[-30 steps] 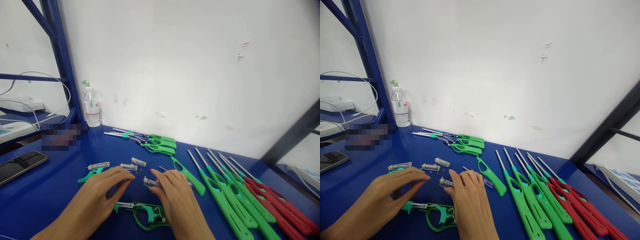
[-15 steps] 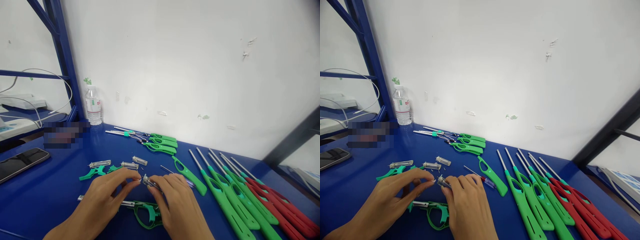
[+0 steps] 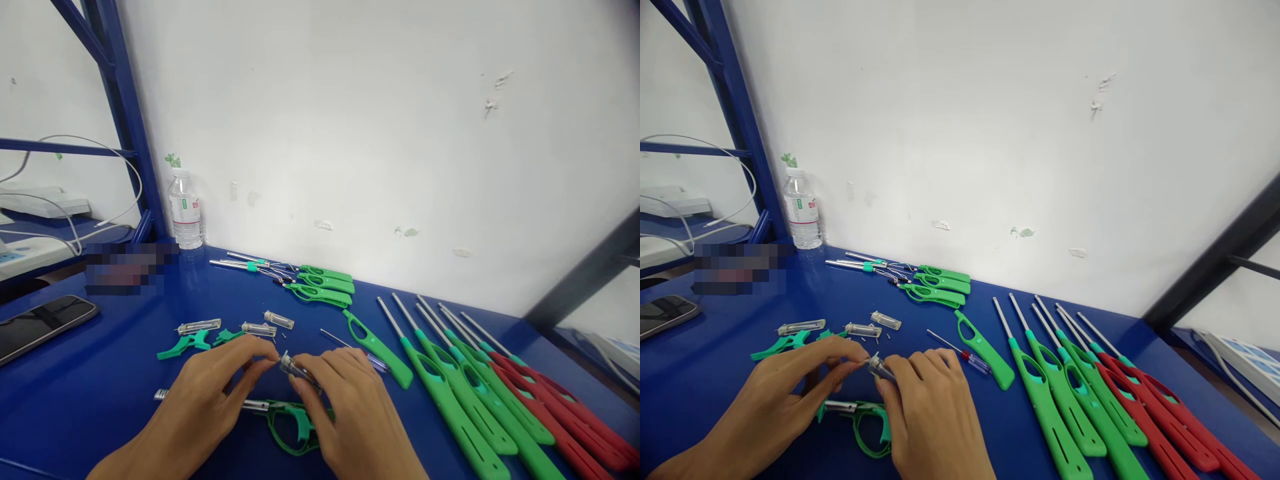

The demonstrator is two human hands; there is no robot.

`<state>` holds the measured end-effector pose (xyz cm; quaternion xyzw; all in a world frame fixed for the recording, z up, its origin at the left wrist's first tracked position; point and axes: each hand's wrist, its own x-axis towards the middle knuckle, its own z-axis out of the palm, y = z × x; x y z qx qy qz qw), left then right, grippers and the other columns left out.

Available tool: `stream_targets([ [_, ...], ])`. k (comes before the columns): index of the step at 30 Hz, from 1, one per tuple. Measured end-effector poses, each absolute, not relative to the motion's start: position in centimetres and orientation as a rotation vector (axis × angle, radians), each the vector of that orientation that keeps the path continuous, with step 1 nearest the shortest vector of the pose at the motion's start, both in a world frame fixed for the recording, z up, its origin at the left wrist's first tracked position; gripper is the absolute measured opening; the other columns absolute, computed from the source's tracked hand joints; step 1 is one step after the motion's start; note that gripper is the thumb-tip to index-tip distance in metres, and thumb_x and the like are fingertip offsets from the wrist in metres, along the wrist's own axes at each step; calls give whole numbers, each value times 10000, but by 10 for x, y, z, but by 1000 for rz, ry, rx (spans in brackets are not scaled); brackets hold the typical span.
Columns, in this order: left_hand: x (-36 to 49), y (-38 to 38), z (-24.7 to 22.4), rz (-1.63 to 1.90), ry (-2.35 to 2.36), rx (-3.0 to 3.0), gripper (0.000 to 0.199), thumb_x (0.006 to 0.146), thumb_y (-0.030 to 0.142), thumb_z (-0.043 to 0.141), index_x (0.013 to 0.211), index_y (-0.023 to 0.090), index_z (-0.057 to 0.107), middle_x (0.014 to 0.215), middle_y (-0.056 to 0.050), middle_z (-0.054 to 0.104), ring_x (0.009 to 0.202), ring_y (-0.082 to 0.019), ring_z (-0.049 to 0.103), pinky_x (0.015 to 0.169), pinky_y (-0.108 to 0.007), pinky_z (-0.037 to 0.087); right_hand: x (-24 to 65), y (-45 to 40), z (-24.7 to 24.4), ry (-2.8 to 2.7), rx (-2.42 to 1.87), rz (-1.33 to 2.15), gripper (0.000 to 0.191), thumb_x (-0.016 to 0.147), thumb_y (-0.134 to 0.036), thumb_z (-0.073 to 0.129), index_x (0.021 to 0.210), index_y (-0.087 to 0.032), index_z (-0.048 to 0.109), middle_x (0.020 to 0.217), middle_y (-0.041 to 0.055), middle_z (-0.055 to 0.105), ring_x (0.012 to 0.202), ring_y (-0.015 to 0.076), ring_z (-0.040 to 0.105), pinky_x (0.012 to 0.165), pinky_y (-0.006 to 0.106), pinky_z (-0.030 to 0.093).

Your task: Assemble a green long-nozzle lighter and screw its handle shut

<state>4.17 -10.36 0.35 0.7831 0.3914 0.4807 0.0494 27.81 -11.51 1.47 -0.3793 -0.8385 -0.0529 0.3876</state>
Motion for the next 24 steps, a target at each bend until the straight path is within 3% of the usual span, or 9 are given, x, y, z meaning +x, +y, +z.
stream_targets([
  [9,43,-103,4,1498,1137,2418,141,1230,310,613,1144,342,719,973,126,829,692,-53,726,586,-130,492,278,-116,15,-2151,-946,-137,303,1269,-302,495,1184,-259,782,961,-32,832,811,212,784,821,396,527],
  [14,42,-105,6,1497,1142,2437,147,1218,248,602,1143,340,689,973,129,810,743,-56,752,665,-117,530,277,-116,15,-2145,-910,-121,301,1277,-329,504,1217,-253,789,933,-37,817,811,191,771,824,374,531],
  [18,38,-106,5,1466,1142,2461,216,1196,149,560,1148,334,661,992,107,782,861,-82,781,828,-149,579,276,-116,17,-2147,-878,-101,325,1276,-337,509,1136,-254,790,864,-50,774,753,172,731,766,353,522],
  [24,38,-109,9,1436,1159,2501,272,1182,89,494,1022,299,563,904,86,693,811,-119,681,790,-249,529,273,-116,17,-2133,-853,-56,302,1258,-319,547,1096,-250,792,840,-52,764,740,164,723,773,340,525],
])
